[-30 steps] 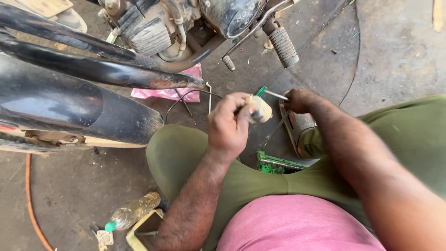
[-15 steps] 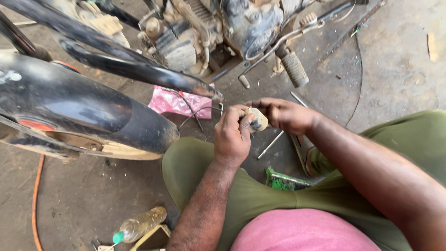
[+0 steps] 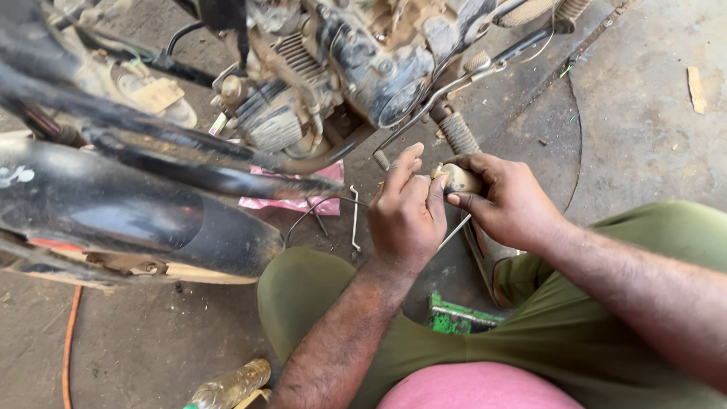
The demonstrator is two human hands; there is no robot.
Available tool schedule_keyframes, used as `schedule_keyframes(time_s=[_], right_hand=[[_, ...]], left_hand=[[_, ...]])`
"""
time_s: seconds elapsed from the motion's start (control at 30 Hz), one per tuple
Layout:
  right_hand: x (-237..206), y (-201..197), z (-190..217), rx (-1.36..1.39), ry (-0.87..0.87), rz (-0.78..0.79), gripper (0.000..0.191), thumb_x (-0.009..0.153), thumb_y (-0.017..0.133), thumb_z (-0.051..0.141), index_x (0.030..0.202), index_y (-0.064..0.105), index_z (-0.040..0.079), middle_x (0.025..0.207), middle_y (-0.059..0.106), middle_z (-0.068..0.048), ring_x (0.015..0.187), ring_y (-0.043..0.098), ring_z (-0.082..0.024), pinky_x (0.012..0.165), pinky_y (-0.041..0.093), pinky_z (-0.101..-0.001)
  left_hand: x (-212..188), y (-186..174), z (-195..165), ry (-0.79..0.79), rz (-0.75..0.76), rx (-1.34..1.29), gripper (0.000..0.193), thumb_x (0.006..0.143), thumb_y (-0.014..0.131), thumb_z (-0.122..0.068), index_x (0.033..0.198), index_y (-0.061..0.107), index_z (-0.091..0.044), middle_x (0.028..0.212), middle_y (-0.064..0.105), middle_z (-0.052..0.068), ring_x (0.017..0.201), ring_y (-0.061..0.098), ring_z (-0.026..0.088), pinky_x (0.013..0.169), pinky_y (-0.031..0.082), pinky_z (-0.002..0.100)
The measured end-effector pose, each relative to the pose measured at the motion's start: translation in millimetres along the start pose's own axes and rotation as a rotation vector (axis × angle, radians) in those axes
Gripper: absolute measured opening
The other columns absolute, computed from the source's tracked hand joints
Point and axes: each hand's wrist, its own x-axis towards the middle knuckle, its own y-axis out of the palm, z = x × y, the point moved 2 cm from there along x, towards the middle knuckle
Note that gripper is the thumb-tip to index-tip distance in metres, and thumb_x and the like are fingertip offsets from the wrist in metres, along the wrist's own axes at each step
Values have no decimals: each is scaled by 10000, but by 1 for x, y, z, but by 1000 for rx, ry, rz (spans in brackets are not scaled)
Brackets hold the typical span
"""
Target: The person uses a T-handle wrench to loosen and remove a bolt from the motorcycle engine. They then remove a small cylindrical component and use a screwdriver to adjust or remove a screw from it.
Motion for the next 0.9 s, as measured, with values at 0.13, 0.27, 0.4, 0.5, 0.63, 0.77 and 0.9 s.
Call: schedule_keyframes(time_s=[0.13, 0.27, 0.4, 0.5, 0.63, 0.77, 0.9], right_hand=[[8, -23, -3, -28, -9, -60, 448, 825, 785, 66, 1243, 645, -11, 1051, 768, -123, 968, 696, -128, 842, 577, -304], [19, -50, -8, -82, 29, -159, 447, 844, 804, 103, 1241, 637, -14, 1066, 748, -139, 962, 725, -147, 855, 599, -302], [26, -70, -18, -104, 54, -120, 470, 818, 820, 95, 1241, 644, -9, 1056, 754, -140, 954, 732, -160, 835, 591, -321], [25, -73, -24, 30, 35, -134, 461, 815, 806, 64, 1240, 639, -7, 1073, 752, -121, 982, 713, -143, 861, 592, -304], [18, -73, -25, 140, 9, -142, 447, 830, 779, 15, 1252, 635, -1, 1088, 745, -104, 1008, 689, -125, 873, 584, -296], [17, -78, -19, 78, -19, -216, 432, 831, 787, 7, 1239, 643, -4, 1110, 737, -106, 1019, 691, -127, 880, 581, -297], [21, -87, -22, 53, 207, -309, 417, 862, 773, 51, 1255, 635, 34, 1102, 737, -67, 988, 707, -109, 882, 590, -271]], left_hand=[[15, 20, -7, 80, -44, 46, 196, 994, 711, -89, 863, 630, 33, 1264, 671, 244, 973, 740, 377, 824, 603, 428], [24, 49, -11, 68, -46, -8, 156, 983, 720, -41, 880, 643, 48, 1210, 686, 247, 931, 749, 329, 799, 620, 392], [37, 68, -6, -67, -62, -202, 144, 945, 774, -25, 898, 659, 47, 1149, 710, 225, 944, 774, 271, 747, 654, 330], [43, 69, -8, -13, -100, -203, 190, 905, 782, 4, 1034, 666, 80, 1150, 691, 207, 1046, 739, 302, 885, 640, 380], [47, 69, -15, 48, -70, -165, 158, 908, 788, 6, 1020, 682, 44, 1194, 687, 210, 1092, 736, 303, 910, 635, 375], [44, 73, -19, 59, -75, -175, 142, 889, 771, 23, 981, 666, 44, 1196, 670, 224, 1056, 733, 312, 874, 639, 367], [50, 75, -9, 119, -90, -222, 109, 919, 750, 25, 948, 644, 25, 1188, 668, 198, 1089, 730, 314, 920, 670, 383]])
